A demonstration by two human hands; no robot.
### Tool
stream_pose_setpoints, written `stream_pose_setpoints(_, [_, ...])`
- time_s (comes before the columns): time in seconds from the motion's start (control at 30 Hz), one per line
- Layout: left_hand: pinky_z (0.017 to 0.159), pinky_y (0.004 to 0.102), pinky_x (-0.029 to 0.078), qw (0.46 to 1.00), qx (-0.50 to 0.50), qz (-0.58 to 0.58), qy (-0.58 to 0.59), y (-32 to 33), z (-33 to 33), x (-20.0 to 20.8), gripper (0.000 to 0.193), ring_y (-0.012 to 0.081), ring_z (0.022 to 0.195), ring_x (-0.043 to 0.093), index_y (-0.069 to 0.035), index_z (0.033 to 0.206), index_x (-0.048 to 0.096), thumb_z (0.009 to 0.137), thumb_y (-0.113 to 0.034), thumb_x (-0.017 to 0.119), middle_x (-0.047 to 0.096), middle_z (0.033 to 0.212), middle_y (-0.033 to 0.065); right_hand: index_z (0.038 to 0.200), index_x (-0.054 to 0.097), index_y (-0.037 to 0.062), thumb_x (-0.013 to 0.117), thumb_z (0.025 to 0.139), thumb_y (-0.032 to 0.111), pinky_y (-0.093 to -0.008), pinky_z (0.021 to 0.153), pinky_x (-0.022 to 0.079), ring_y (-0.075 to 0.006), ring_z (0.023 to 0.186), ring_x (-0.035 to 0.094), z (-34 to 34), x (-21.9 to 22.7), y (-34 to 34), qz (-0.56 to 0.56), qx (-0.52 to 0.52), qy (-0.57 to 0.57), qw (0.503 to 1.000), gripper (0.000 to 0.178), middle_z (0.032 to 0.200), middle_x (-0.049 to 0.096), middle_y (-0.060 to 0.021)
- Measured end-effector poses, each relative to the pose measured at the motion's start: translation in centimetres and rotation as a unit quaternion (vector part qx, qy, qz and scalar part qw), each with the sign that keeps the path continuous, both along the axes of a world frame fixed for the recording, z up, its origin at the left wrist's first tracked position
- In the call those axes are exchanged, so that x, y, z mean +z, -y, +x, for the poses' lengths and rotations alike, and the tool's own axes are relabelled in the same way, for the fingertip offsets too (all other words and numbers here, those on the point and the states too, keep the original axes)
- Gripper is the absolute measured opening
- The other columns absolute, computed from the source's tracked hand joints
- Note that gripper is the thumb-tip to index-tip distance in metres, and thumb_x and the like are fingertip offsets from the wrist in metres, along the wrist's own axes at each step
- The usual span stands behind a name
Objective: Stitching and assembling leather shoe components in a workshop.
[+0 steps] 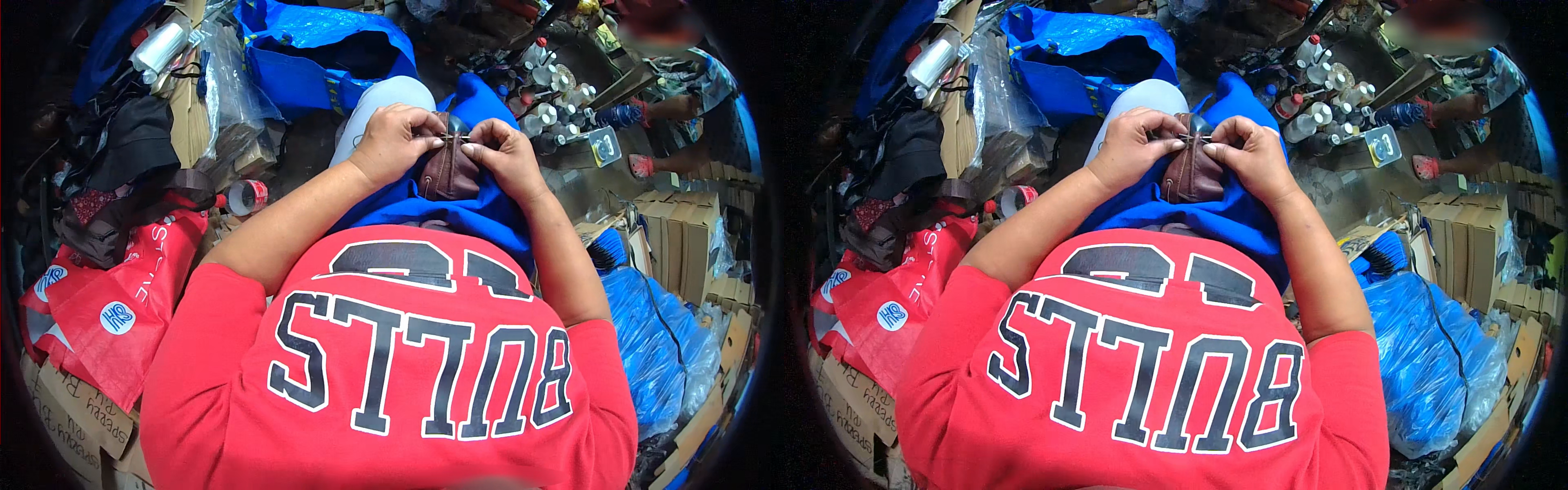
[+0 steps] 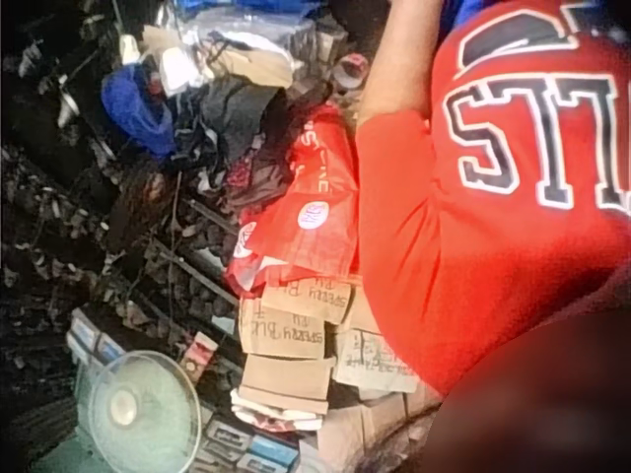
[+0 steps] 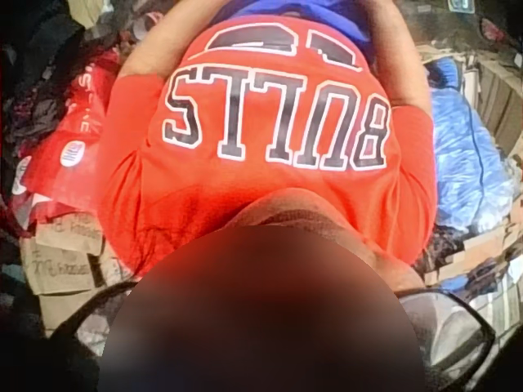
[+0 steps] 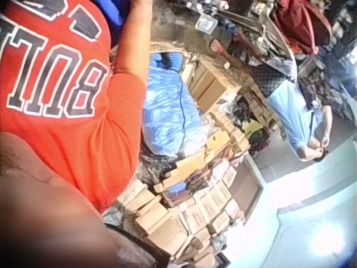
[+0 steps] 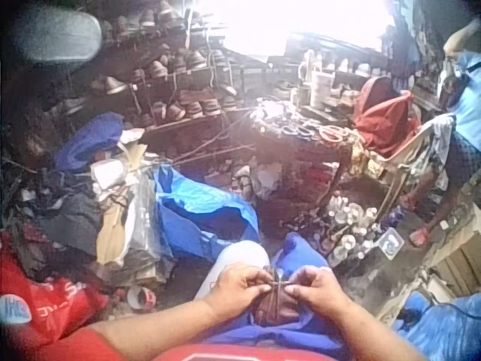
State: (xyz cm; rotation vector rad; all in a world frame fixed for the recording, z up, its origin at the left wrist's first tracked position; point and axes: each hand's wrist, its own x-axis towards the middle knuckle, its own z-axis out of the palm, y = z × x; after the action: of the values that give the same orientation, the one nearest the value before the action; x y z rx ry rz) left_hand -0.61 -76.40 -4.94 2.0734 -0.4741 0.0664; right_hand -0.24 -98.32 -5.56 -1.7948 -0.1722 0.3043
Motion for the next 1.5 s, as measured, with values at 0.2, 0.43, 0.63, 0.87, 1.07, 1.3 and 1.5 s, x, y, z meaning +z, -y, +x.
stream_pose_setpoints(0.2, [0.066, 0.0279, 0.050, 0.994, -0.065, -0.083, -0.019, 0.2, 0.7, 0.0, 0.016, 0.0170, 0.070, 0.064, -0.004, 0.086, 0.071, 0.071, -0.004, 0.074, 0.067, 0.080, 0.0082, 0.085, 0.063, 0.0022, 0.073, 0.077, 0.003, -0.0198, 0.070, 0.045, -0.0068, 0.075, 0.056, 0.4, 1.7, 0.0, 0.072, 0.035, -0.091, 0.993, 0.012, 0.082, 0.063, 0.0000])
stream_pose_setpoints(0.43, [0.071, 0.0291, 0.047, 0.985, -0.099, 0.006, 0.144, -0.8, 1.3, 0.5, 0.010, 0.0168, 0.078, 0.060, -0.003, 0.078, 0.067, 0.072, -0.006, 0.074, 0.065, 0.080, 0.0079, 0.075, 0.064, 0.0032, 0.074, 0.076, 0.003, -0.0217, 0.070, 0.044, -0.0068, 0.076, 0.055, 0.8, 2.0, 0.4, -0.022, 0.083, 0.014, 0.996, 0.009, 0.079, 0.062, 0.0009])
stream_pose_setpoints(0.63, [0.076, 0.0344, 0.043, 0.991, -0.091, 0.088, -0.045, -2.4, 0.3, 3.2, 0.007, 0.0228, 0.080, 0.058, -0.004, 0.081, 0.062, 0.078, -0.009, 0.066, 0.060, 0.081, 0.0102, 0.082, 0.060, 0.0036, 0.068, 0.080, 0.010, -0.0286, 0.074, 0.042, -0.0140, 0.075, 0.056, 1.1, 3.9, 1.3, -0.151, 0.118, 0.037, 0.981, 0.011, 0.079, 0.062, -0.0035])
stream_pose_setpoints(0.87, [0.083, 0.0399, 0.036, 0.889, -0.156, 0.366, 0.226, -0.2, 0.2, 4.0, 0.012, 0.0232, 0.085, 0.060, -0.015, 0.092, 0.058, 0.081, -0.011, 0.054, 0.064, 0.081, 0.0059, 0.086, 0.058, 0.0108, 0.057, 0.083, 0.015, -0.0399, 0.079, 0.041, -0.0281, 0.083, 0.060, 1.0, 5.1, -1.1, -0.412, 0.248, 0.300, 0.824, 0.005, 0.079, 0.063, -0.0076])
stream_pose_setpoints(1.07, [0.076, 0.0412, 0.039, 0.911, -0.128, 0.367, 0.141, -8.4, 0.3, 4.3, 0.008, 0.0254, 0.077, 0.057, -0.013, 0.086, 0.059, 0.080, -0.009, 0.055, 0.056, 0.070, 0.0071, 0.085, 0.058, 0.0111, 0.056, 0.077, 0.007, -0.0416, 0.078, 0.043, -0.0338, 0.081, 0.058, 0.9, 4.6, 6.6, -0.487, 0.168, 0.227, 0.827, 0.009, 0.078, 0.062, -0.0138])
stream_pose_setpoints(1.3, [0.084, 0.0317, 0.044, 0.891, -0.076, -0.407, -0.187, -9.8, 1.6, 4.4, 0.012, 0.0185, 0.090, 0.059, -0.005, 0.090, 0.060, 0.091, -0.017, 0.059, 0.061, 0.086, 0.0039, 0.094, 0.062, 0.0053, 0.060, 0.090, 0.017, -0.0455, 0.095, 0.046, -0.0201, 0.092, 0.062, 2.2, 3.7, 7.7, 0.407, -0.057, -0.052, 0.910, 0.012, 0.092, 0.066, -0.0088])
stream_pose_setpoints(1.5, [0.073, 0.0328, 0.045, 0.755, -0.161, -0.567, -0.287, -6.8, 2.7, 4.0, 0.016, 0.0156, 0.076, 0.058, -0.011, 0.093, 0.056, 0.096, -0.025, 0.049, 0.056, 0.077, 0.0021, 0.092, 0.058, 0.0087, 0.053, 0.095, 0.028, -0.0330, 0.073, 0.046, -0.0121, 0.071, 0.054, 2.0, 4.6, 6.2, 0.474, -0.021, -0.101, 0.874, 0.020, 0.082, 0.060, -0.0028])
